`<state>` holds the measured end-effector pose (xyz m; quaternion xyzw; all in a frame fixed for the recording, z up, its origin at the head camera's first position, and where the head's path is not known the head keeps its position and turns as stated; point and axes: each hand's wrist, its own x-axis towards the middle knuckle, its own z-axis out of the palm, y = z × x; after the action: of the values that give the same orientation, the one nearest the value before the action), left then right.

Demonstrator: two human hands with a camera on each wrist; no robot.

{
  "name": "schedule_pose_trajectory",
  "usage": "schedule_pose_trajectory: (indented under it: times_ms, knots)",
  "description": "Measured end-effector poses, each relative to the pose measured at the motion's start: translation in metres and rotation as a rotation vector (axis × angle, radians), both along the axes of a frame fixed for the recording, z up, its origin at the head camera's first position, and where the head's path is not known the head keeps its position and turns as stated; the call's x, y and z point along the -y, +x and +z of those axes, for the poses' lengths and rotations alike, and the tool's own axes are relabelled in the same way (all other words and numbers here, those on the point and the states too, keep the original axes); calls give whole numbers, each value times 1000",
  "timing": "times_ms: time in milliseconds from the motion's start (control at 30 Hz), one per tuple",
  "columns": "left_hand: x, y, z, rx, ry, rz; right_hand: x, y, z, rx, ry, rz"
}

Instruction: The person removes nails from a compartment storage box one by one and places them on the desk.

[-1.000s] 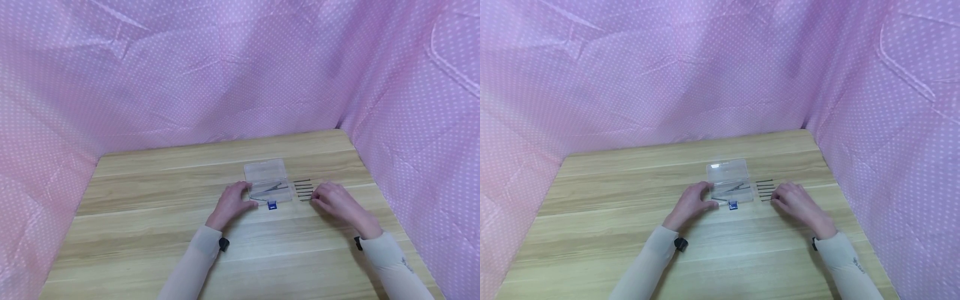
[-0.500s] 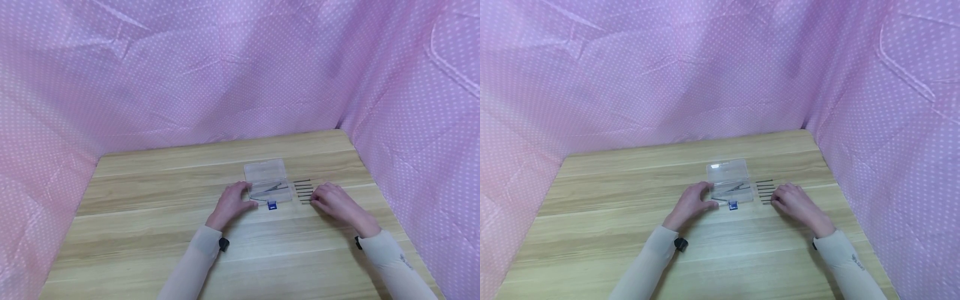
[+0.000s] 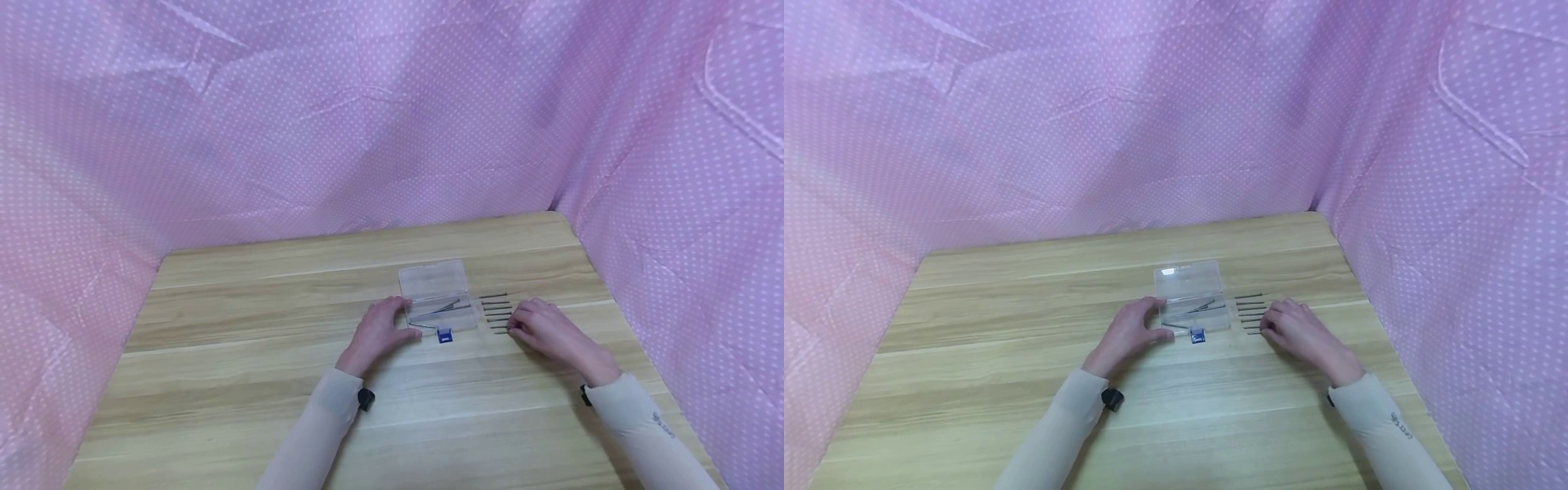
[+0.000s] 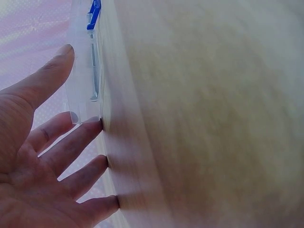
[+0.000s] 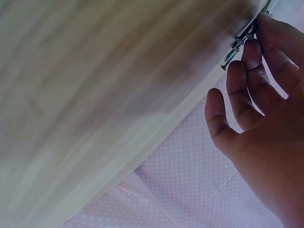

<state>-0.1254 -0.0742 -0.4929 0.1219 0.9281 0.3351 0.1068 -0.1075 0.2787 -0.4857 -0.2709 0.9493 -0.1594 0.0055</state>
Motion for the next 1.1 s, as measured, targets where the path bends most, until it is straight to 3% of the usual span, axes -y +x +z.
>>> schedule_pose_trajectory:
  times_ms: [633,1100]
  knots:
    - [-1,1,1,-16,3,-6,-1,0,-1,31,7,-21]
    - [-1,1,1,6,8,4,2,-5,2,-70,-72,4]
